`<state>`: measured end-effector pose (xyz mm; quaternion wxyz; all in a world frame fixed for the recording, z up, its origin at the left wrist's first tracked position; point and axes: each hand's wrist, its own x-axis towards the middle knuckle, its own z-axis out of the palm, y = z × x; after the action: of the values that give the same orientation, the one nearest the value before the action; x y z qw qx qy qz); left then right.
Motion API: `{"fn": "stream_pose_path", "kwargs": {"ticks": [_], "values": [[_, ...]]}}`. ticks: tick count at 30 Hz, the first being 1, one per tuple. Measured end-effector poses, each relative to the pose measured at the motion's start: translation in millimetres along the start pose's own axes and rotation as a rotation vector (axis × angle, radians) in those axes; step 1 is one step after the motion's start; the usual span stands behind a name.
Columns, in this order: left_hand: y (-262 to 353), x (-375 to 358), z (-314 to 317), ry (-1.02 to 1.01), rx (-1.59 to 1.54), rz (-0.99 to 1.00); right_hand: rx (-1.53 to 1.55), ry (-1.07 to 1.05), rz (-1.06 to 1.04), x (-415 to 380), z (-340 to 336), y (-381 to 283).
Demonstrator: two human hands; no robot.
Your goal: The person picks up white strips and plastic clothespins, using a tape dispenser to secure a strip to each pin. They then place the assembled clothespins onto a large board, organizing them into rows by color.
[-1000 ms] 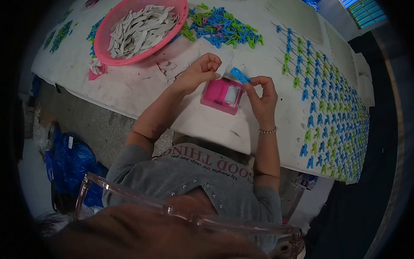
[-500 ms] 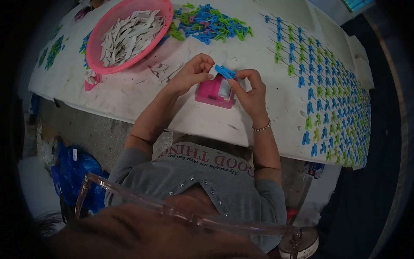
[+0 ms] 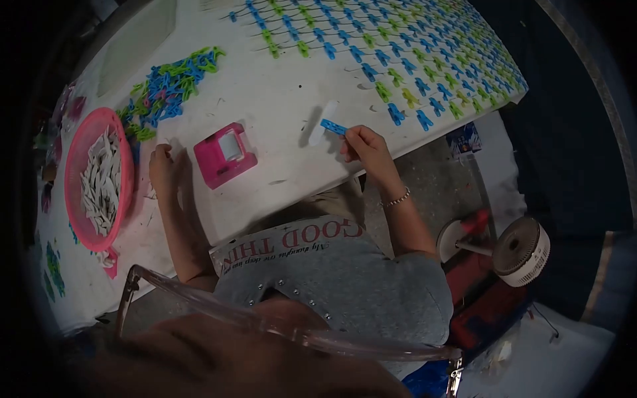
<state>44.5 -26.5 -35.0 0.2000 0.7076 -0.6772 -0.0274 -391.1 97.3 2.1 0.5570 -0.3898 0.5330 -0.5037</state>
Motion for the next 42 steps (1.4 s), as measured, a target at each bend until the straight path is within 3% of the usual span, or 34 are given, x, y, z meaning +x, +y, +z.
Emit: {"fn": "stream_pose_path", "kwargs": {"ticks": [5,8,24,27,29,32,34,38,42], "values": [[-6.1,-0.8,-1.4,-0.004,0.051,-0.062,0.033,0.416,0.088,-47.1,-45.6,8.2],[-10.5,-0.8,-0.8,0.012,0.026,-0.055,0.09,0.525,0.025,-55.1,-75.5,21.2],[-22.1,1.2,2.2,-0.093,-0.11,-0.206,0.134,0.644,0.088,-36.4,-104.4,24.3],[-11.8,-1.9,-3.7,-0.024,-0.176,-0.202,0.027,0.663,0.052,-42.7,-103.7,26.4],[0.5,-2.6,-11.6,0.086,-0.27,-0.197,-0.188,0.713,-0.21,-40.9,-95.9,29.5],[15.9,1.8,-22.2,0.199,-0.434,-0.036,-0.314,0.48,-0.354,-30.6,-67.7,16.9],[27.4,4.2,-20.1,0.168,-0.723,0.008,-0.374,0.345,-0.39,-15.4,-38.2,8.5],[45.7,1.6,-31.6,0.071,-0.79,0.239,-0.575,0.014,-0.561,24.0,29.9,-4.8],[61.0,-9.2,-51.6,0.022,-0.787,0.352,-0.645,-0.249,-0.748,52.7,104.2,-32.1]]}}
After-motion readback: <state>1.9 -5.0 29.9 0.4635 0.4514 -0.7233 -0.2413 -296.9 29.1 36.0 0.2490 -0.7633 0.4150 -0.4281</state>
